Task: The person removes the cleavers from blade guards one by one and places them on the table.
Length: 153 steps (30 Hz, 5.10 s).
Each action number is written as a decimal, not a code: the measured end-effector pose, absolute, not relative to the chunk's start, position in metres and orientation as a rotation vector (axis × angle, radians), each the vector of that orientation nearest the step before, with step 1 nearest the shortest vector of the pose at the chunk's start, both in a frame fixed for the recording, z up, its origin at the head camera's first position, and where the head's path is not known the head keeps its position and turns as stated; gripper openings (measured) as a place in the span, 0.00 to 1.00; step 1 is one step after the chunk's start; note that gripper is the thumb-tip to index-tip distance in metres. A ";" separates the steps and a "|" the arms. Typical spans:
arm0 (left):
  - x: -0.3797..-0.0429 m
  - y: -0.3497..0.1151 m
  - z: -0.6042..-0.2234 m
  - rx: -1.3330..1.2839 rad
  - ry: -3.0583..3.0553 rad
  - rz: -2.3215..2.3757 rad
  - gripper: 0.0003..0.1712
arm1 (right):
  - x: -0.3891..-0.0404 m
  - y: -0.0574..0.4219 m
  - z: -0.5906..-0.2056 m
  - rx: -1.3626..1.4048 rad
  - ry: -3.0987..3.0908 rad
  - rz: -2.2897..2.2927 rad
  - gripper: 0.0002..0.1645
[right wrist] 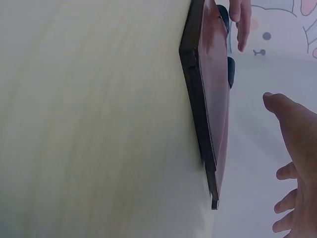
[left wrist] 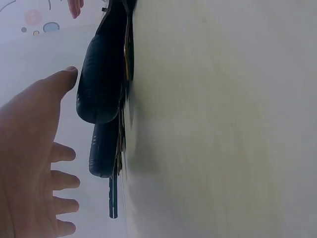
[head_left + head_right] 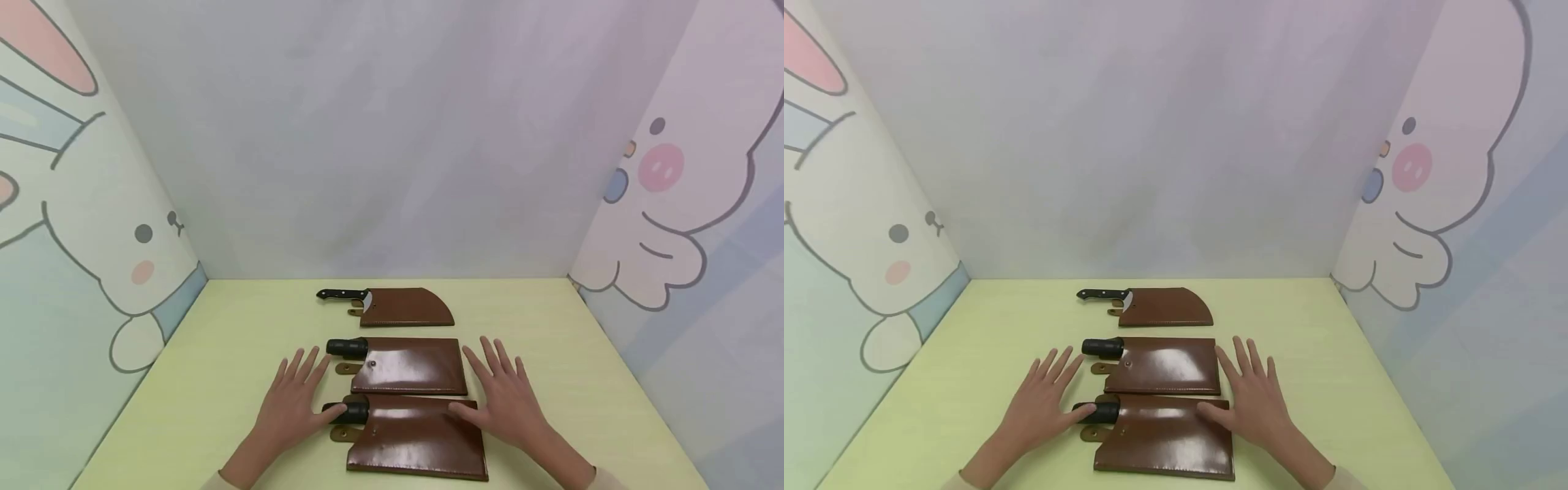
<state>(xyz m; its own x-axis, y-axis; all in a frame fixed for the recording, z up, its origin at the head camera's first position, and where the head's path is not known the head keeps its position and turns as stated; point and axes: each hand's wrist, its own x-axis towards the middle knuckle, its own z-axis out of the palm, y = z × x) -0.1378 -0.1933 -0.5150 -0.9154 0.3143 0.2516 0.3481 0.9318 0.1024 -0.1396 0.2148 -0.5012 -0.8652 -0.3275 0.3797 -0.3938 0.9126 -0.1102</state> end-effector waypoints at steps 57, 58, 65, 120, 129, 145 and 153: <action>-0.129 -0.167 -0.507 -0.908 -2.962 -0.601 0.26 | -0.090 0.201 -0.517 0.821 -3.010 0.505 0.74; -0.128 -0.167 -0.506 -0.904 -2.961 -0.604 0.26 | -0.090 0.201 -0.517 0.832 -2.987 0.491 0.74; -0.126 -0.168 -0.498 -0.885 -2.887 -0.607 0.24 | -0.090 0.204 -0.514 0.875 -2.832 0.417 0.75; -0.121 -0.200 -0.470 -0.527 -2.864 -0.582 0.23 | -0.096 0.234 -0.501 0.861 -2.625 0.454 0.75; -0.120 -0.207 -0.469 -0.469 -2.910 -0.618 0.22 | -0.097 0.240 -0.503 0.878 -2.616 0.455 0.75; -0.116 -0.220 -0.473 -0.488 -2.855 -0.611 0.22 | -0.099 0.249 -0.499 0.894 -2.623 0.438 0.74; -0.113 -0.229 -0.475 -0.478 -2.859 -0.649 0.21 | -0.098 0.254 -0.499 0.872 -2.666 0.432 0.73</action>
